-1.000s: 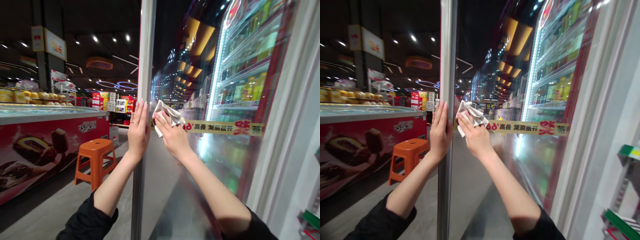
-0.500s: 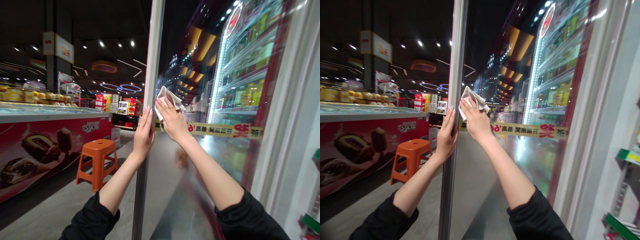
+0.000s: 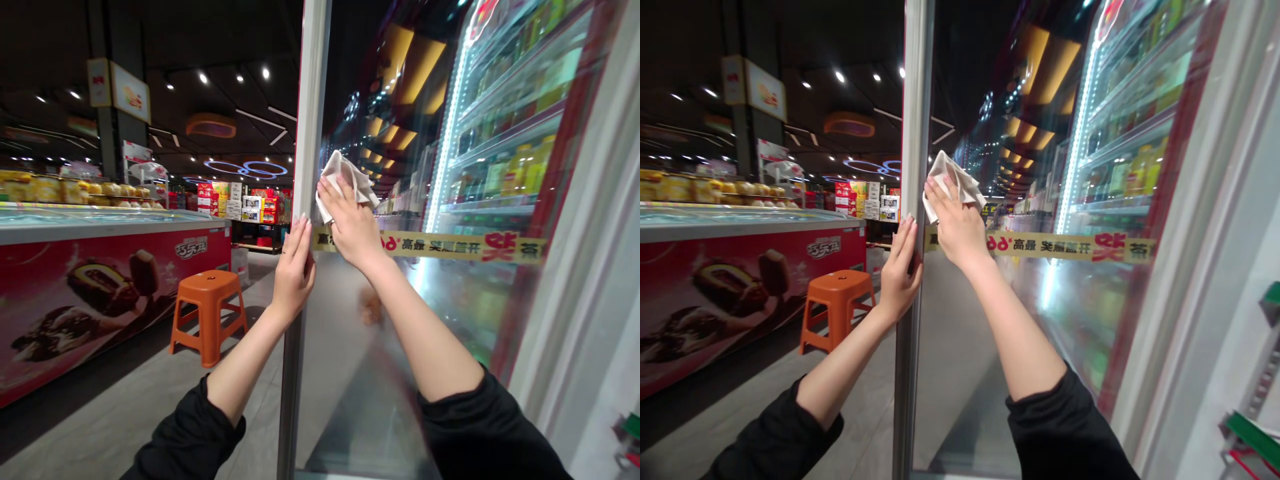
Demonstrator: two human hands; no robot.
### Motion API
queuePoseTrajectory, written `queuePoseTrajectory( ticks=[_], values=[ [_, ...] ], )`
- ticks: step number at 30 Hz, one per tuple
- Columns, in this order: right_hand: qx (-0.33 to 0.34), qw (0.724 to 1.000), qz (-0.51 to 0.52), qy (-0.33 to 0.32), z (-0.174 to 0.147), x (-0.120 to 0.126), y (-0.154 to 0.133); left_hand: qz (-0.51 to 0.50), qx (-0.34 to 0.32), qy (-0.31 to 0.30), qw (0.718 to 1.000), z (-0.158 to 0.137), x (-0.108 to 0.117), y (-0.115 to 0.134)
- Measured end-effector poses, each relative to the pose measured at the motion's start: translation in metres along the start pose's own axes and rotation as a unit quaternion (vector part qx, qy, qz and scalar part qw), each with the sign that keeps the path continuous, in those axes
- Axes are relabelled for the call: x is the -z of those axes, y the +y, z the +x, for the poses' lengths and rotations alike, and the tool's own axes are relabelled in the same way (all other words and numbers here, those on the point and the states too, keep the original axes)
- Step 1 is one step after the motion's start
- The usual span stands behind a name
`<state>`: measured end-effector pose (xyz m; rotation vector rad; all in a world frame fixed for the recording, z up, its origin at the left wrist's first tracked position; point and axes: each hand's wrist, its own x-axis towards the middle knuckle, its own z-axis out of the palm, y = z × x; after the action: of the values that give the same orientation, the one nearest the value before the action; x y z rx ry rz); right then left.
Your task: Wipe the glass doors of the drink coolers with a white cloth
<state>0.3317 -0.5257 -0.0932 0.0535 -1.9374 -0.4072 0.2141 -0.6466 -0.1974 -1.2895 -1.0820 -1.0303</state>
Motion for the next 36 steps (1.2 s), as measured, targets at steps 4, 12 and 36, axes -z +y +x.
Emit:
queuePoseTrajectory(
  ticks=[4, 12, 36],
  values=[
    [0.054, 0.997, -0.031, -0.039, -0.040, 0.007, 0.009, 0.001, 0.009, -0.013, 1.000, -0.017, 0.007, 0.004],
    [0.021, 1.000, -0.021, -0.005, -0.043, -0.005, -0.001, 0.006, 0.002, -0.023, 1.000, -0.037, 0.013, 0.008],
    [0.031, 0.997, -0.056, -0.033, -0.117, -0.022, -0.034, 0.011, 0.045, -0.021, 0.999, -0.057, 0.014, 0.017]
  ],
)
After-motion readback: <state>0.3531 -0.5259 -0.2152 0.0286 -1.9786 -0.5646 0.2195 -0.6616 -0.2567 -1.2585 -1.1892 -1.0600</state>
